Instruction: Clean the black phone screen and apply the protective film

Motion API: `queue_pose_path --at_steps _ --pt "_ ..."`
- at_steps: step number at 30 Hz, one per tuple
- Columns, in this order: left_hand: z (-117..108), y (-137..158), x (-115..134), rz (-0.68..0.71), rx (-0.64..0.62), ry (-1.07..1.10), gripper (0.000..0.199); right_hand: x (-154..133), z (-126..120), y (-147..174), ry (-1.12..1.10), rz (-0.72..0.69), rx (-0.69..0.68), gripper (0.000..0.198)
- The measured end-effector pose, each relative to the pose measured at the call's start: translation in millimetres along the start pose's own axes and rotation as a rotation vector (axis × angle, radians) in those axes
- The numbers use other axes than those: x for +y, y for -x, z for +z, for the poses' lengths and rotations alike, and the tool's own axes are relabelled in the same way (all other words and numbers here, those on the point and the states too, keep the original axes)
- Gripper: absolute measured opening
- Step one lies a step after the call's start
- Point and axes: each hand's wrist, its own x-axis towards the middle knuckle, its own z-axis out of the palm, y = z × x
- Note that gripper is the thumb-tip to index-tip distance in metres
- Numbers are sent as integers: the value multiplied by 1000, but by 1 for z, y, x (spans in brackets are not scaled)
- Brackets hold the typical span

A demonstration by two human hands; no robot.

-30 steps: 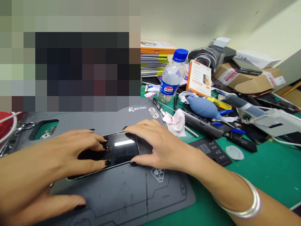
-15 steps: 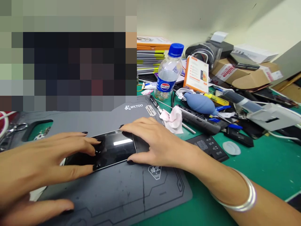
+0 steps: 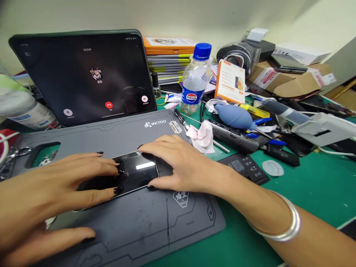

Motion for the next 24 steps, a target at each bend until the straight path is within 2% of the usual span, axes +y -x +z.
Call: queue_pose_path --at_steps 6,13,24 --pt "1 -4 -3 78 -73 -94 36 1 0 0 11 -16 4 61" --pt "6 -6 -2 33 -80 -25 38 1 0 -1 12 -6 0 59" --pt "4 -5 -4 71 -103 -51 45 1 2 0 12 -25 18 58"
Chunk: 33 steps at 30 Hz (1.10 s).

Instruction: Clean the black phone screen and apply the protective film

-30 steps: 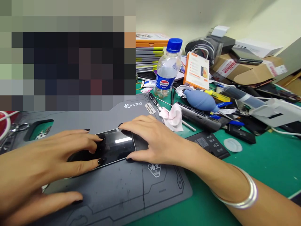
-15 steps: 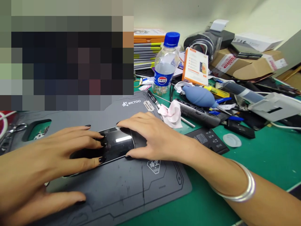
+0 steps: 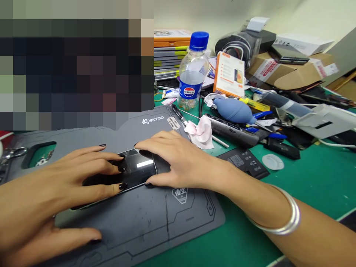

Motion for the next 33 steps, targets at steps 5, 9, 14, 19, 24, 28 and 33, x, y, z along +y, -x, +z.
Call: queue_pose_path --at_steps 5,9,14,19,24,28,33 --pt "1 -7 1 -26 8 42 41 -1 0 -1 0 -12 6 61" --pt "0 -11 2 -14 13 79 30 -1 0 -1 7 6 -7 60" --pt "-1 -15 5 -28 31 129 22 -1 0 -1 9 -4 4 62" --pt "-1 -19 7 -44 42 173 17 -2 0 -2 7 5 -4 62" --pt "2 -20 7 -36 63 186 19 -3 0 -2 -7 13 -12 62" --pt "2 -25 8 -28 68 181 19 -3 1 -2 0 16 -11 62" --pt "3 -24 8 -18 79 188 20 2 1 2 13 -10 -17 81"
